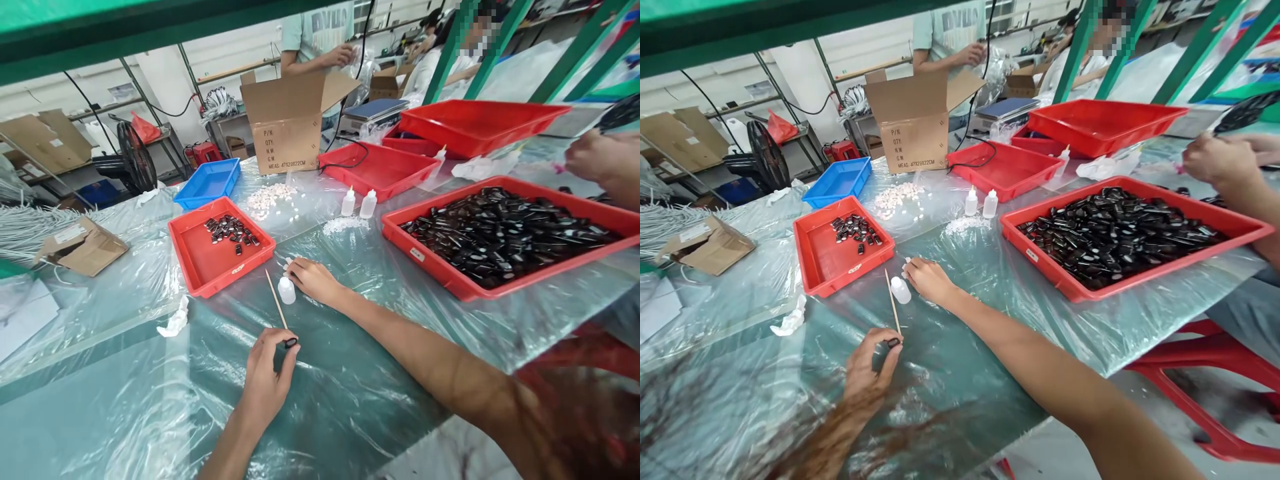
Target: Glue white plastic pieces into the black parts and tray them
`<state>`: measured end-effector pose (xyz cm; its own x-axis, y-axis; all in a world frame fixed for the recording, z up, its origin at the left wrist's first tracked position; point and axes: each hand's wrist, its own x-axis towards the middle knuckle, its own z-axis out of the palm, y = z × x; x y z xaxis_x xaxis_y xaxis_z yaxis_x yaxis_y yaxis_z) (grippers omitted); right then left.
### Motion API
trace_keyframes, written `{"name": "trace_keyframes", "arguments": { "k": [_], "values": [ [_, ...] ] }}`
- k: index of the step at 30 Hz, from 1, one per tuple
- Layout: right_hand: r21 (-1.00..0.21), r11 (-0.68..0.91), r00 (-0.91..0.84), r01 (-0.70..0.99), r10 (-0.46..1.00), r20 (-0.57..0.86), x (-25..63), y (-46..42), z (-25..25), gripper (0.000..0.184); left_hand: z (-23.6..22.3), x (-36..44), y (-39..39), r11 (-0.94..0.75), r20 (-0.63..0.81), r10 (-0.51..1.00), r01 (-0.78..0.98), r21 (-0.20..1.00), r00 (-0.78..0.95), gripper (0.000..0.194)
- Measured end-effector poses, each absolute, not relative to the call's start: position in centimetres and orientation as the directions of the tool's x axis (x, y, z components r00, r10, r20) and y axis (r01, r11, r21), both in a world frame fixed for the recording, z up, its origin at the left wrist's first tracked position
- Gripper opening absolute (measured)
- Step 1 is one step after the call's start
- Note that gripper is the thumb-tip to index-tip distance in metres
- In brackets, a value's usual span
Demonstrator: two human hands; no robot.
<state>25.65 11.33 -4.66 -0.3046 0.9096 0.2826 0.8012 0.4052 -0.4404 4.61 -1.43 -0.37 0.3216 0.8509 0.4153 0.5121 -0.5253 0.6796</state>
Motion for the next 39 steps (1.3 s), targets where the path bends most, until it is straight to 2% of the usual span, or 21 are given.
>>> {"name": "trace_keyframes", "arguments": {
  "k": [3, 7, 12, 14, 16, 18, 19, 24, 28, 39],
  "values": [
    [-0.432, 0.396, -0.312, 0.810, 0.915, 0.254, 25.1, 11.1, -4.3, 0.015, -0.4, 4.7, -1.6, -0.527, 0.416, 0.850, 0.506, 0.683, 0.323, 0.010],
    [-0.455, 0.345, -0.262, 0.821, 0.935, 0.237, 25.7, 10.7, -3.5, 0.019, -0.5, 4.0, -1.5, -0.523, 0.426, 0.853, 0.507, 0.685, 0.302, 0.009],
    [-0.540, 0.317, -0.170, 0.780, 0.937, 0.304, 27.9, 8.6, -0.7, 0.022, -0.4, 3.1, -1.3, -0.472, 0.402, 0.881, 0.507, 0.721, 0.250, 0.010],
    [-0.667, 0.389, -0.164, 0.635, 0.912, 0.375, 27.6, 6.7, 0.5, 0.017, -0.4, 2.9, -1.3, -0.456, 0.394, 0.889, 0.499, 0.737, 0.231, 0.011],
    [-0.816, 0.483, -0.202, 0.317, 0.876, 0.439, 26.3, 4.5, 1.4, 0.013, -0.4, 2.7, -1.3, -0.444, 0.385, 0.896, 0.490, 0.750, 0.222, 0.010],
    [-0.868, 0.494, -0.271, 0.046, 0.843, 0.465, 24.4, 2.4, 1.7, 0.010, -0.3, 2.6, -1.3, -0.440, 0.383, 0.898, 0.484, 0.756, 0.218, 0.009],
    [-0.874, 0.486, -0.298, 0.000, 0.834, 0.464, 23.5, 1.5, 1.7, 0.007, -0.3, 2.6, -1.3, -0.442, 0.387, 0.897, 0.482, 0.757, 0.216, 0.008],
    [-0.881, 0.472, -0.273, 0.031, 0.852, 0.447, 21.3, -0.3, 0.6, 0.005, -0.2, 2.6, -1.5, -0.452, 0.402, 0.891, 0.487, 0.748, 0.210, 0.006],
    [-0.875, 0.480, -0.316, 0.065, 0.841, 0.438, 21.8, 0.0, 0.6, 0.006, 0.0, 2.7, -1.7, -0.456, 0.405, 0.889, 0.489, 0.744, 0.213, 0.006],
    [-0.761, 0.593, -0.401, 0.263, 0.784, 0.473, 22.5, -1.2, 1.3, 0.015, 0.6, 2.8, -2.3, -0.461, 0.401, 0.887, 0.478, 0.748, 0.227, 0.006]
  ]
}}
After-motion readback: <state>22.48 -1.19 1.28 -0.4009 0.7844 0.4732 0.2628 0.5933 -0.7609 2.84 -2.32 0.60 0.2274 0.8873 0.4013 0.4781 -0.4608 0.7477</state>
